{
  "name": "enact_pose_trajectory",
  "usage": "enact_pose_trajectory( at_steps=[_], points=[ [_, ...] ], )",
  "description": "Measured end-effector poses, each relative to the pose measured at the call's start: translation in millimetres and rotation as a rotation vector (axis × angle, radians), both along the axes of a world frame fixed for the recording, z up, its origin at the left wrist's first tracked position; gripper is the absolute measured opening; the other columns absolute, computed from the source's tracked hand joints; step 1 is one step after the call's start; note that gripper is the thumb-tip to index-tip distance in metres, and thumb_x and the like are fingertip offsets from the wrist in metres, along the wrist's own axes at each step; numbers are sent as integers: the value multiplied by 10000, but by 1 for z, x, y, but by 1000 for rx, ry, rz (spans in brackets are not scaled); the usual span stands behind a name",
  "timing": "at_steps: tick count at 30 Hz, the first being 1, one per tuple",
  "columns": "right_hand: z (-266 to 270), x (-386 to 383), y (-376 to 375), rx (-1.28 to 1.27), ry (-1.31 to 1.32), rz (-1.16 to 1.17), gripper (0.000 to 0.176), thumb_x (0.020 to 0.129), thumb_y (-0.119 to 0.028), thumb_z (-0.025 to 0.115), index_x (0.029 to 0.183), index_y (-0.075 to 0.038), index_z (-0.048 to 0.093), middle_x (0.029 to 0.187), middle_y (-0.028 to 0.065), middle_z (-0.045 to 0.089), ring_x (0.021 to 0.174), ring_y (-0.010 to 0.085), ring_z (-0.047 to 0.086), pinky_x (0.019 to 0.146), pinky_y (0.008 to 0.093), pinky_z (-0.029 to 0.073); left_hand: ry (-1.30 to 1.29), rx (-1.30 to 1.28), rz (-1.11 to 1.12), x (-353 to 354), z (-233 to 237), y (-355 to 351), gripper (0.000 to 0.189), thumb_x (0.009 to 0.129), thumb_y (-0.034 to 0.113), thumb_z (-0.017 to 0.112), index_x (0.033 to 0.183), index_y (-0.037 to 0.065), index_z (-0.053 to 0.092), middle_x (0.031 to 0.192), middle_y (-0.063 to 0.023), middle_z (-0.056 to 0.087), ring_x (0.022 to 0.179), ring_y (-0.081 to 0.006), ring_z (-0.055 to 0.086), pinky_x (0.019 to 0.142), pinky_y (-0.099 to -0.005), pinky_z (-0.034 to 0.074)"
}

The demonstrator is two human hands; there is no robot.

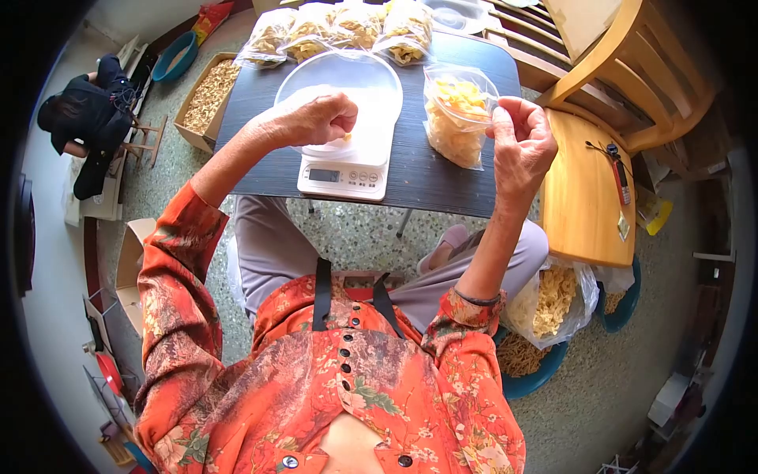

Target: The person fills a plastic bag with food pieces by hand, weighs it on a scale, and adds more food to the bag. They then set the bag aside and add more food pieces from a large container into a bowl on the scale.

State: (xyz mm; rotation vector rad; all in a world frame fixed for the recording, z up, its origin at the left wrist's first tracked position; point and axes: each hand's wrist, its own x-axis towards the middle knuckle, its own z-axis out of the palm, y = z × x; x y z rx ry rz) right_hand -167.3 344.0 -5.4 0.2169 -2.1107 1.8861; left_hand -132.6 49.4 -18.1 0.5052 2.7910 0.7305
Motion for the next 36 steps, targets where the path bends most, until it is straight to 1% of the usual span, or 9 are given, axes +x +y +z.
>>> enact_pose_trajectory(
  at_steps=[3, 6, 9, 14, 23, 28, 30, 34, 36],
  points=[
    [-1, 0, 1, 5, 1, 10, 103, 869, -21, 650, 965, 17, 653, 819, 44, 658, 646, 82, 601, 630, 226, 524, 71, -8, 26, -1, 1, -4, 80, 747, -5, 647, 752, 17, 569, 727, -123, 562, 734, -293, 578, 684, -377, 479],
    [-1, 0, 1, 14, 5, 15, 105, 870, -24, 651, 966, 19, 652, 822, 44, 657, 646, 82, 601, 629, 225, 523, 165, -39, 3, -4, 10, -8, 50, 772, -5, 646, 775, 13, 600, 726, -113, 572, 723, -248, 579, 671, -349, 484],
    [-1, 0, 2, 12, 10, 19, 106, 870, -26, 651, 967, 19, 651, 823, 40, 656, 649, 79, 600, 627, 223, 520, 24, 114, 70, -10, 30, -9, 30, 799, -4, 663, 810, -6, 636, 696, -38, 592, 657, -107, 566, 616, -263, 494],
    [-6, -2, -1, -39, 40, 39, 98, 871, -15, 646, 966, 7, 653, 811, 12, 646, 663, 61, 591, 619, 213, 504, 155, 284, -11, -18, 71, 24, 140, 852, 134, 671, 918, 11, 663, 766, -23, 647, 694, -67, 581, 633, -235, 488],
    [0, 2, 1, -23, 7, 44, 119, 857, 1, 635, 975, 7, 642, 791, 21, 643, 656, 71, 597, 631, 217, 496, 307, 225, -77, -54, 68, 95, 119, 834, 83, 689, 937, 22, 691, 804, -82, 688, 766, -159, 666, 707, -285, 538],
    [1, 1, 6, -16, 16, 17, 121, 880, 9, 583, 981, -1, 648, 788, 35, 638, 657, 82, 608, 619, 225, 495, 389, 295, -193, -53, 75, 84, 160, 828, 100, 718, 985, 72, 701, 999, -52, 682, 740, -156, 625, 650, -295, 514],
    [2, 0, 9, -12, 11, -5, 134, 890, 18, 553, 977, -2, 653, 799, 40, 633, 651, 82, 606, 611, 227, 493, 350, 266, -240, -52, 73, 83, 275, 786, 90, 753, 1052, 108, 687, 1087, -36, 652, 773, -152, 609, 653, -301, 507],
    [-6, -10, 19, 253, 215, -36, 227, 880, 41, 494, 974, -18, 693, 890, 122, 624, 754, 210, 617, 709, 296, 497, 476, 155, -347, -61, 48, 86, 415, 726, 53, 780, 1116, 117, 653, 1055, -71, 629, 823, -235, 626, 717, -356, 517],
    [0, -8, 23, 370, 230, 109, 251, 871, 4, 520, 1026, -50, 709, 869, 137, 620, 845, 275, 604, 796, 329, 485, 552, 68, -373, -72, 42, 88, 390, 754, 35, 751, 1122, 118, 653, 988, -86, 621, 836, -267, 629, 732, -372, 518]
  ],
)
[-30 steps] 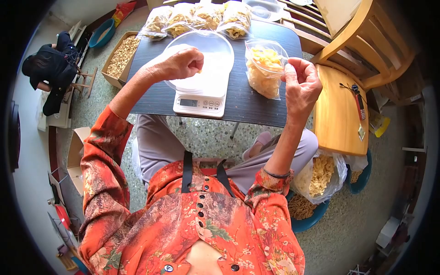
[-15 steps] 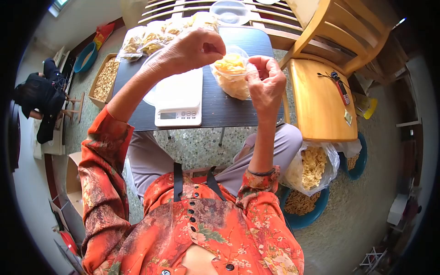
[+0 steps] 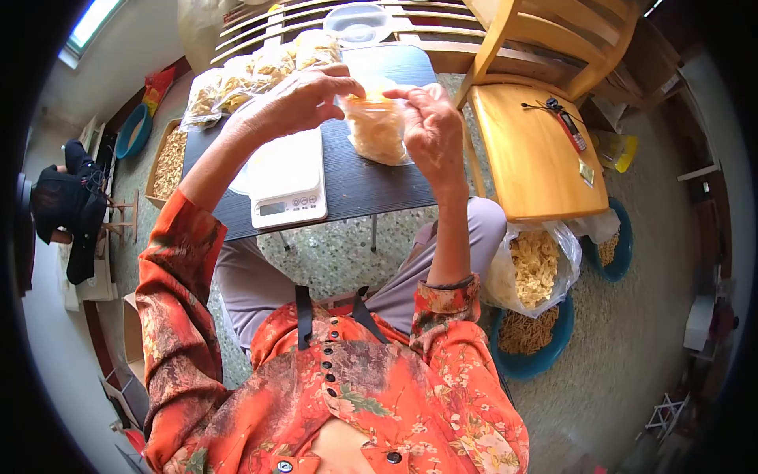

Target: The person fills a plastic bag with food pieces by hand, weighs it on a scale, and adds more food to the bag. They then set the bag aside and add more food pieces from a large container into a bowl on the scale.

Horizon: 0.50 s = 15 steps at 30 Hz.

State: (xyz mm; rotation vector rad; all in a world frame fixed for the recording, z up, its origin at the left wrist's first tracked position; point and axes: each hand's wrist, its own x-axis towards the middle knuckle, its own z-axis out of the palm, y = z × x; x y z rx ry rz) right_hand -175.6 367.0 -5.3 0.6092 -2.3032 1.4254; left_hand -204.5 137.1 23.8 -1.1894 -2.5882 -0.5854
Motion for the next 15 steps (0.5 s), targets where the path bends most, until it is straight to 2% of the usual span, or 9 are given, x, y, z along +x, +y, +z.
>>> enact_pose_trajectory(
  at_steps=[1, 2, 4, 5, 8, 9, 10, 13, 15],
  points=[
    [5, 2, 1, 39, 53, 36, 255, 867, -81, 577, 1086, -79, 707, 903, 134, 597, 872, 281, 594, 827, 338, 482, -32, 24, 24, -1, -1, 3, 333, 766, 20, 732, 1083, 100, 672, 914, -96, 604, 839, -273, 629, 722, -378, 511],
    [10, 5, -1, 43, 53, 31, 255, 867, -81, 577, 1086, -79, 707, 903, 134, 597, 872, 281, 594, 827, 338, 482, -32, 28, 19, -2, -2, 6, 333, 766, 20, 732, 1083, 100, 672, 914, -96, 604, 839, -273, 629, 722, -378, 511],
    [19, 13, -6, 303, 40, -31, 281, 846, -204, 663, 1103, -97, 703, 954, 140, 568, 895, 275, 592, 836, 348, 482, -84, 28, 13, -1, 3, 9, 213, 791, 22, 707, 998, 65, 693, 876, -104, 598, 826, -277, 625, 713, -384, 499],
    [18, 10, -4, 396, 37, -48, 365, 797, -275, 746, 1115, -105, 693, 1006, 143, 550, 893, 279, 599, 826, 361, 492, -87, 31, 9, 0, 7, 10, 213, 791, 22, 707, 998, 65, 693, 876, -104, 598, 826, -277, 625, 713, -384, 499],
    [10, 0, 8, 492, 92, -56, 402, 779, -319, 774, 1091, -85, 676, 972, 112, 555, 860, 240, 606, 781, 360, 502, -48, -14, -30, 0, 11, 8, 121, 813, 31, 687, 931, 43, 708, 849, -117, 586, 783, -288, 616, 688, -385, 488],
    [4, -4, 15, 510, 154, -41, 336, 769, -289, 782, 1026, -100, 678, 948, 117, 569, 850, 258, 622, 765, 367, 512, -23, -40, -6, -2, 8, 5, 102, 823, 32, 676, 920, 39, 709, 839, -118, 583, 772, -288, 613, 684, -383, 486],
    [5, -4, 18, 515, 140, -61, 336, 769, -289, 782, 1026, -100, 678, 948, 117, 569, 850, 258, 622, 765, 367, 512, 3, -63, 13, -2, 6, 4, 87, 833, 34, 666, 908, 35, 709, 830, -119, 580, 760, -287, 609, 679, -381, 484],
    [-12, -10, 30, 485, 419, -31, 298, 760, -280, 785, 979, -120, 661, 933, 97, 594, 880, 290, 620, 774, 379, 516, 29, -64, -85, -8, -2, 1, 59, 831, 45, 653, 838, 25, 707, 850, -124, 596, 789, -280, 604, 719, -370, 489],
    [-30, -20, 41, 446, 679, -26, 355, 776, -271, 773, 1084, -138, 658, 978, 117, 604, 883, 286, 620, 769, 372, 518, -98, -117, 65, -4, -4, 3, 78, 842, 75, 657, 885, 30, 706, 897, -117, 624, 844, -280, 618, 761, -377, 493]
  ],
)
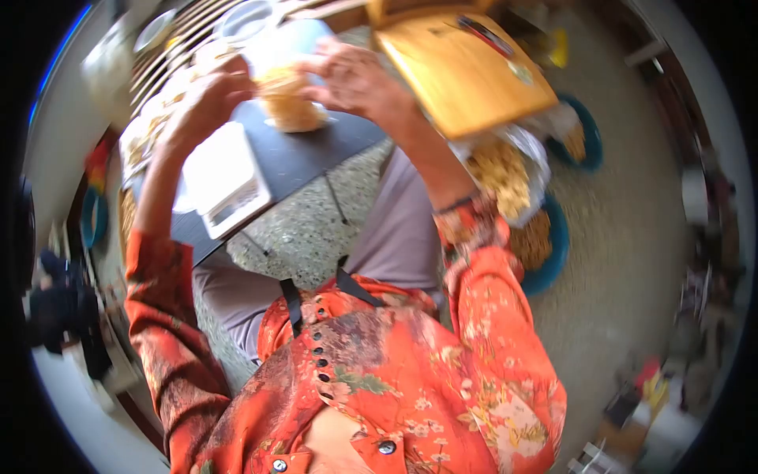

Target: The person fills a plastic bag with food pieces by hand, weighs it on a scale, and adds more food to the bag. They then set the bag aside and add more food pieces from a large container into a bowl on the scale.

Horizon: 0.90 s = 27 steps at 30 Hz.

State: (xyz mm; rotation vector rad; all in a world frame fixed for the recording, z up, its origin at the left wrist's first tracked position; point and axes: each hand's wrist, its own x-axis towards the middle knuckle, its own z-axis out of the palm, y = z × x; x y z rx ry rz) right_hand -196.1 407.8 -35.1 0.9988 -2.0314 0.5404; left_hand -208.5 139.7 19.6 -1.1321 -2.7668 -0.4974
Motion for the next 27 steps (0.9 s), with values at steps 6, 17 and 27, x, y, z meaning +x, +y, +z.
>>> enact_pose_trajectory(
  at_steps=[6, 17, 27],
  points=[
    [44, 54, 96, -257, -446, 12, 228, 840, -258, 708, 960, -65, 710, 818, 82, 670, 721, 143, 628, 653, 308, 512, -130, 131, -96, 3, 12, 7, 127, 873, 93, 644, 856, -33, 642, 840, -112, 556, 773, -228, 559, 717, -325, 463],
    [-115, 169, 282, 294, -1394, -833, 880, 703, -288, 829, 1451, -142, 388, 1436, 205, 413, 1306, 357, 434, 1063, 409, 406, -254, 228, 93, 4, 18, 23, 166, 912, 138, 638, 933, -26, 657, 830, -39, 529, 676, -123, 534, 635, -261, 451],
    [-190, 167, 271, 131, -1320, -835, 875, 641, -103, 806, 1419, -174, 413, 1451, 256, 315, 1277, 398, 443, 1015, 400, 447, -325, 446, 154, 1, 22, 8, 178, 935, 132, 631, 1043, 4, 694, 916, -12, 592, 715, -72, 584, 630, -199, 483]
  ],
)
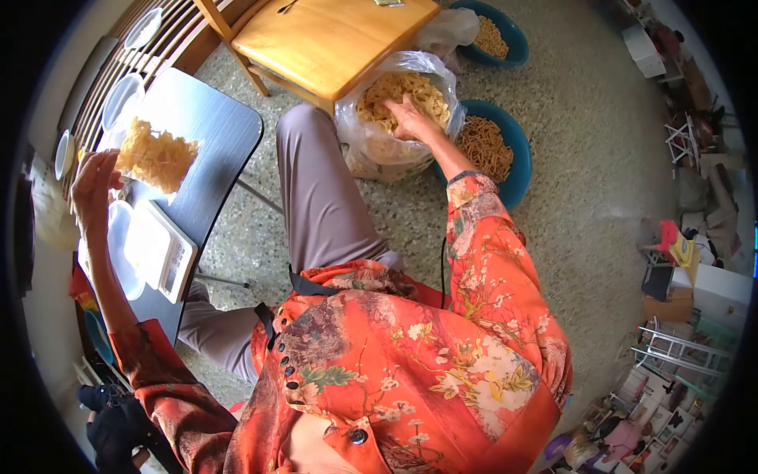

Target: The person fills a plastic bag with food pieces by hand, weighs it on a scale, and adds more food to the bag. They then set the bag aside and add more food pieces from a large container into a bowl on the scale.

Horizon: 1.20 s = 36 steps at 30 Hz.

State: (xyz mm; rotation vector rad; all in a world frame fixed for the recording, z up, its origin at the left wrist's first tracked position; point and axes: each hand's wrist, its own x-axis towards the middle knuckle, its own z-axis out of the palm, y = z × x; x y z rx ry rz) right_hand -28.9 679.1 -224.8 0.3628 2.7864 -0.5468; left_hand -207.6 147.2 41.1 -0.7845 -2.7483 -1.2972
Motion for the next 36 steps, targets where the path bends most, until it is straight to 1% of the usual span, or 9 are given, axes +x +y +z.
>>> enact_pose_trajectory(
  at_steps=[4, 7, 15, 18, 23, 27, 31, 33, 36],
  points=[
    [-11, -1, 0, -89, 151, -18, 666, 667, -60, 738, 1299, -153, 552, 1345, 224, 481, 1173, 366, 536, 959, 388, 478, 102, 6, 60, 9, 10, -6, 170, 921, 114, 652, 1046, 18, 714, 939, -13, 628, 727, -77, 605, 636, -205, 499],
    [-2, 3, 8, -223, 275, -82, 454, 687, -58, 667, 1137, -113, 670, 1118, 166, 654, 1065, 309, 613, 924, 368, 492, 229, 34, 162, 17, 20, -9, 159, 915, 116, 660, 1033, 31, 726, 938, -10, 638, 710, -75, 606, 653, -209, 503],
    [44, -3, 23, -246, 525, -87, 426, 728, -73, 685, 1154, -90, 673, 1091, 108, 690, 1011, 225, 649, 882, 342, 499, 337, 106, 179, 28, 31, -38, 181, 913, 99, 655, 1071, 37, 719, 967, -26, 660, 742, -84, 628, 710, -211, 516],
    [48, -11, 26, -411, 479, -233, 421, 741, -68, 683, 1161, -71, 669, 1091, 87, 700, 980, 185, 658, 855, 320, 507, 381, 105, 186, 35, 32, -42, 180, 915, 93, 651, 1074, 41, 719, 953, -33, 667, 748, -83, 629, 735, -222, 529],
    [50, -18, 25, -358, 505, -212, 443, 759, -77, 698, 1199, -62, 654, 1056, 66, 712, 882, 110, 649, 802, 295, 514, 447, 97, 131, 47, 44, -48, 181, 914, 77, 645, 1076, 47, 722, 935, -42, 675, 750, -79, 626, 762, -237, 537],
    [73, -25, 24, -454, 458, -244, 454, 768, -58, 697, 1218, -47, 642, 1076, 56, 704, 902, 112, 643, 811, 292, 519, 555, 82, 201, 58, 51, -58, 183, 915, 57, 634, 1075, 42, 722, 949, -47, 679, 770, -82, 626, 787, -243, 537],
    [107, -32, 16, -359, 493, -206, 467, 780, -37, 689, 1243, -63, 637, 1132, 62, 683, 939, 118, 638, 810, 286, 526, 544, 101, 198, 70, 58, -73, 182, 917, 56, 631, 1073, 38, 723, 999, -56, 676, 779, -91, 625, 797, -248, 533],
    [112, -40, 20, -382, 529, -191, 468, 778, -32, 689, 1242, -58, 636, 1134, 66, 683, 946, 125, 640, 825, 292, 524, 709, -71, 194, 71, 56, -96, 184, 915, 47, 630, 1074, 24, 719, 1051, -67, 665, 770, -99, 617, 775, -246, 527],
    [125, -49, 21, -423, 541, -188, 483, 766, -27, 699, 1244, -52, 634, 1138, 63, 684, 958, 137, 641, 852, 299, 520, 627, 35, 208, 80, 65, -117, 192, 909, 30, 632, 1081, 14, 714, 1074, -77, 657, 761, -102, 610, 750, -237, 519]
  ],
)
